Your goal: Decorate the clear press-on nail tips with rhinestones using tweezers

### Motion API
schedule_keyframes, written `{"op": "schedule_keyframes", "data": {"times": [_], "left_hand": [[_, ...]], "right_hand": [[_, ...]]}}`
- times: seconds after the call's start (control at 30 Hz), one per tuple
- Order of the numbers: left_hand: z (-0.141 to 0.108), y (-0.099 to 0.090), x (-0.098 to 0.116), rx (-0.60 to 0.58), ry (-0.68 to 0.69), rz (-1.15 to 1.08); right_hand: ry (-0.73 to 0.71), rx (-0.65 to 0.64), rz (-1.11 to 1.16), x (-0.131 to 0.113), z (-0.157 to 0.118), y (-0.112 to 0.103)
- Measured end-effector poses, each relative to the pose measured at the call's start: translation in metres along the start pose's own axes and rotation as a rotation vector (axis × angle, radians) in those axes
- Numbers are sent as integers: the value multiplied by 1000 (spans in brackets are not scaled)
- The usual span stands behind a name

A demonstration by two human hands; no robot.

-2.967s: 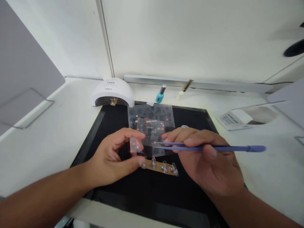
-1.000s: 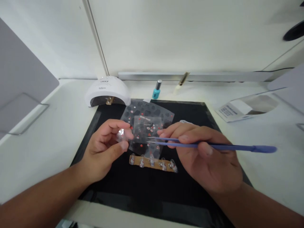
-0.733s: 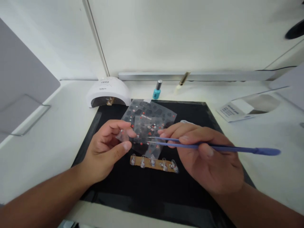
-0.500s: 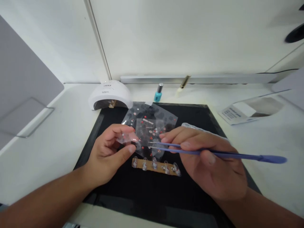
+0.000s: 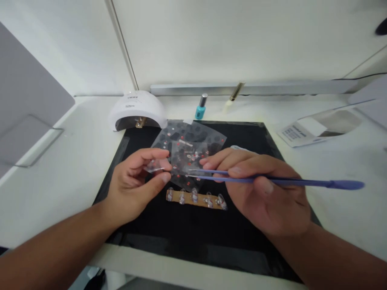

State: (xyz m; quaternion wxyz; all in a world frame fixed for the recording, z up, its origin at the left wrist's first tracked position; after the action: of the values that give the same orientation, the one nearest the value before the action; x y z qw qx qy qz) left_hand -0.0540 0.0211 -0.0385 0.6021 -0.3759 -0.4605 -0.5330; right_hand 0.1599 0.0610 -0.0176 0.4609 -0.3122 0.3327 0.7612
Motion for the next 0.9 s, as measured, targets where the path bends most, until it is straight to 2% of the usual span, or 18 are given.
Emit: {"op": "schedule_keyframes", "data": {"times": [0.3, 0.47, 0.57, 0.7, 0.8, 0.9], "left_hand": [[12, -6, 0, 101, -1, -15], [25, -6, -2, 150, -15, 13], [31, -6, -7, 161, -47, 15], [36, -7, -15, 129, -159, 47], [38, -7, -19, 73, -239, 99], [41, -10, -24, 26, -288, 143]], "right_hand": [[-59, 88, 19, 7, 8, -2], [-8, 119, 59, 12, 8, -4], [-8, 107, 58, 2, 13, -3], [-10, 44, -10, -25, 23, -5], [95, 9, -44, -28, 23, -17], [243, -60, -6, -7, 16, -34]]}}
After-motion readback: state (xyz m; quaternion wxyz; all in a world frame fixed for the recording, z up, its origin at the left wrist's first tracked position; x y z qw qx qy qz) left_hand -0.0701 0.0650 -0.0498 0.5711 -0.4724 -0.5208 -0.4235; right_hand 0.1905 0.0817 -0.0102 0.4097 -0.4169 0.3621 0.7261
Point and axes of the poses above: each hand's wrist, its own z-axis towards the middle knuckle, its own y-axis out of the palm, x = y × z, the point moved 2 cm from there along z, towards the middle knuckle, and after that the axes turned 5 degrees about x, right-handed, at the moved point
